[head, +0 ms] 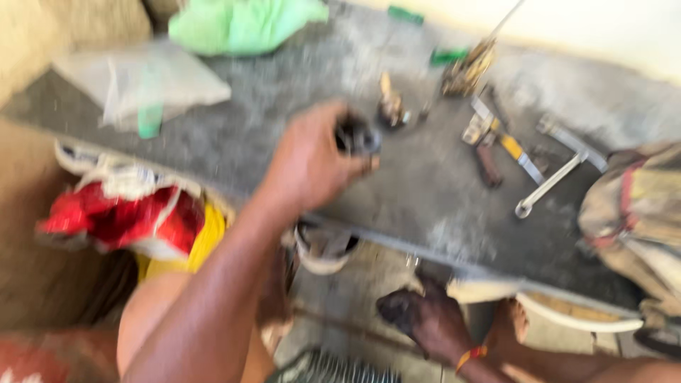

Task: The person cleans various metal components with a rag and assembles them on a workbench, using a metal ruler to measure or position a small metal block.

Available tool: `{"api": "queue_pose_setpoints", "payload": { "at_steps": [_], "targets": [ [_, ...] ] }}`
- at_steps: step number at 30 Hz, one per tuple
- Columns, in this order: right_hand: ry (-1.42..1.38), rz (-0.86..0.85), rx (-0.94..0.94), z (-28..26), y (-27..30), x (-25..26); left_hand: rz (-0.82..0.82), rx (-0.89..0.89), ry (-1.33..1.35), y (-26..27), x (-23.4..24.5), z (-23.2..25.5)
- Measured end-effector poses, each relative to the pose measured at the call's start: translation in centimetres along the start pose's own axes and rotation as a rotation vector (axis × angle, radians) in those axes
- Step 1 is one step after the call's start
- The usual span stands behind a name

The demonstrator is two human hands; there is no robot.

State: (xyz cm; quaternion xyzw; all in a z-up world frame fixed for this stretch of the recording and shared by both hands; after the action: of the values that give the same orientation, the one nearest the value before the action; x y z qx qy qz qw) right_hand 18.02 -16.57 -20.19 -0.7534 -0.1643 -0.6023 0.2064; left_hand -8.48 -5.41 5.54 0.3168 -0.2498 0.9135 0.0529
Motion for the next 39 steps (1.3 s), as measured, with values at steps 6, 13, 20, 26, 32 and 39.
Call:
{"api": "queue_pose_setpoints", "payload": {
  "at_steps": [6,13,20,26,32,39],
  "targets": [
    [-0.591,-0.199,-0.445,0.7,-1.0,1.0,-0.263,0.184,0.128,-0.8,-4.3,0.7],
    [-0.943,-0.226,-0.553,-0.1,0.2,4.4,-0.384,0.083,0.056,-0.5,-9.7,0.9],
    [-1.342,0.172,-0.480,1.8,-0.7,14.4,-0.452,0.121,-0.033,-1.1,-11.9,0.8],
    [-1.435,0.462,-0.370,2.9,-4.5,19.9,-0.429,0.129,-0.021,-2.3,-8.6,-0.5],
    [-0.734,0.411,-0.305,-2.3,-4.8,17.3,-0.132,0.188,0.126,-2.2,-1.8,-2.8],
    [0.106,0.170,0.040,-9.9,-8.1,14.1,0.007,0.180,0.158,0.2,2.8,-3.3]
  ]
}}
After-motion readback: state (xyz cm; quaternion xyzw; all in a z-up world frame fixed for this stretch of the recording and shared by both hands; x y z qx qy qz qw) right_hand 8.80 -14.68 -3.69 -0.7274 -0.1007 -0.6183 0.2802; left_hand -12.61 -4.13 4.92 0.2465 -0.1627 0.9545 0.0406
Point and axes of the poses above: each hand's wrist, its own y-axis away from the middle knuckle, its own x-axis out of the back of the hand, z = x × y, the point moved 5 cm from there along -y, towards the middle knuckle, and after that the axes turned 10 degrees about -z, right-handed, at the moved point
